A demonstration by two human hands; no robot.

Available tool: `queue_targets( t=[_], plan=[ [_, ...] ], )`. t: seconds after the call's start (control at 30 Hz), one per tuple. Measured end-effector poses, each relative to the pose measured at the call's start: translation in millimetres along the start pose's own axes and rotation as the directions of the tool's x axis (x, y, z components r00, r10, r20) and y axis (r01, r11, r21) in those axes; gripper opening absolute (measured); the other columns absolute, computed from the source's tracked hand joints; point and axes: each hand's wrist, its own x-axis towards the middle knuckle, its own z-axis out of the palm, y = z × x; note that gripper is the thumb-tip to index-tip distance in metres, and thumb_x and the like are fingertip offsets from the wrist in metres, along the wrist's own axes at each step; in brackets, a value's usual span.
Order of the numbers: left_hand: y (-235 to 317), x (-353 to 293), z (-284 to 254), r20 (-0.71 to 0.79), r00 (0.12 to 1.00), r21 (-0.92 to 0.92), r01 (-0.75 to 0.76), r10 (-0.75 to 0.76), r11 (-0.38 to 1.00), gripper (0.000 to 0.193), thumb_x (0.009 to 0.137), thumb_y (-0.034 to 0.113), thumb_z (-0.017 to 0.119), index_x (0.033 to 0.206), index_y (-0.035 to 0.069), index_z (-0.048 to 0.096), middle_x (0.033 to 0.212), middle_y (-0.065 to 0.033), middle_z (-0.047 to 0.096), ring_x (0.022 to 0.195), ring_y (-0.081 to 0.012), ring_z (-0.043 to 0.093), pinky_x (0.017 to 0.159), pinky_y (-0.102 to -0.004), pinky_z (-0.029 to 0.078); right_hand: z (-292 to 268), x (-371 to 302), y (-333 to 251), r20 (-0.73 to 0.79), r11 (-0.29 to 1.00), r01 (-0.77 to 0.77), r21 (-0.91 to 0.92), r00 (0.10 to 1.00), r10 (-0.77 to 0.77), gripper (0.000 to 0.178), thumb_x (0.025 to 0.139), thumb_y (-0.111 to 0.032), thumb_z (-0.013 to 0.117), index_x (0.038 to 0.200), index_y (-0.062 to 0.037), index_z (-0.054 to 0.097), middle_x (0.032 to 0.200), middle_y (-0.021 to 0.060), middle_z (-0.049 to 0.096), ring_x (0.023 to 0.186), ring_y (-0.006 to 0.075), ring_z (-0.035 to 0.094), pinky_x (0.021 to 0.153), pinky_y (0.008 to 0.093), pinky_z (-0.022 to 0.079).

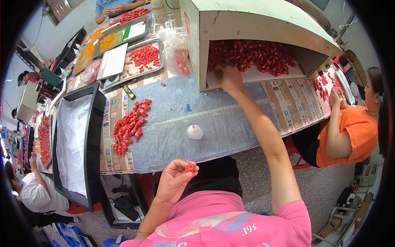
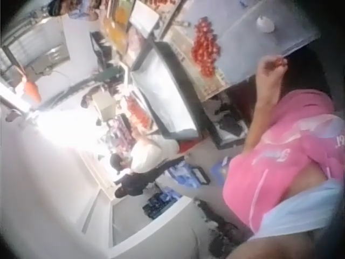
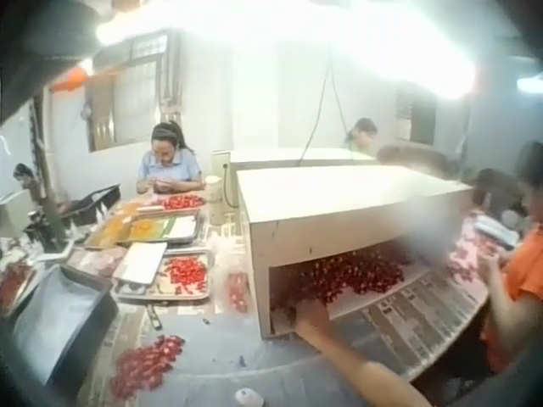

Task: The person applies glue from a bottle to small red toy components and assembles them by hand at a workbench.

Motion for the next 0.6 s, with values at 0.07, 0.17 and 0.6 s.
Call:
queue_targets(
  t=[0.07, 0.17, 0.6],
  plan=[
    [1.7, 0.4, 0.2, -0.037, 0.999, 0.008, 0.003, -0.002, 1.000, 0.024, 0.079, -0.007, 0.065, 0.097, 0.005, 0.057, 0.105, -0.0115, 0.062, 0.100, -0.0221, 0.062, 0.088, -0.0332, 0.052, -2.6, -4.1, 4.7, 0.021, 0.999, -0.023, -0.030, 0.999, 0.024, 0.017, 0.078, -0.012, 0.060, 0.092, -0.0070, 0.067, 0.090, 0.0200, 0.065, 0.087, 0.0359, 0.061, 0.076, 0.0439, 0.049],
    [1.3, 5.5, -0.5, -0.031, 0.999, -0.008, 0.011, -0.011, 1.000, 0.025, 0.079, -0.007, 0.065, 0.101, 0.005, 0.057, 0.105, -0.0113, 0.062, 0.100, -0.0218, 0.062, 0.088, -0.0333, 0.052, -4.9, -21.9, 21.4, -0.199, 0.971, 0.238, -0.035, 0.950, -0.240, 0.015, 0.078, -0.009, 0.056, 0.087, -0.0043, 0.067, 0.089, 0.0203, 0.063, 0.084, 0.0382, 0.059, 0.074, 0.0434, 0.049],
    [1.6, 12.6, 1.3, -0.045, 0.999, -0.013, 0.016, -0.017, 1.000, 0.024, 0.081, -0.006, 0.064, 0.102, 0.003, 0.058, 0.107, -0.0117, 0.062, 0.100, -0.0207, 0.061, 0.091, -0.0321, 0.050, -57.5, -194.7, -88.4, 0.419, 0.302, -0.418, 0.857, 0.906, 0.065, 0.012, 0.086, 0.000, 0.060, 0.098, -0.0009, 0.056, 0.091, 0.0025, 0.059, 0.082, 0.0077, 0.056, 0.074, 0.0222, 0.046]
  ],
)
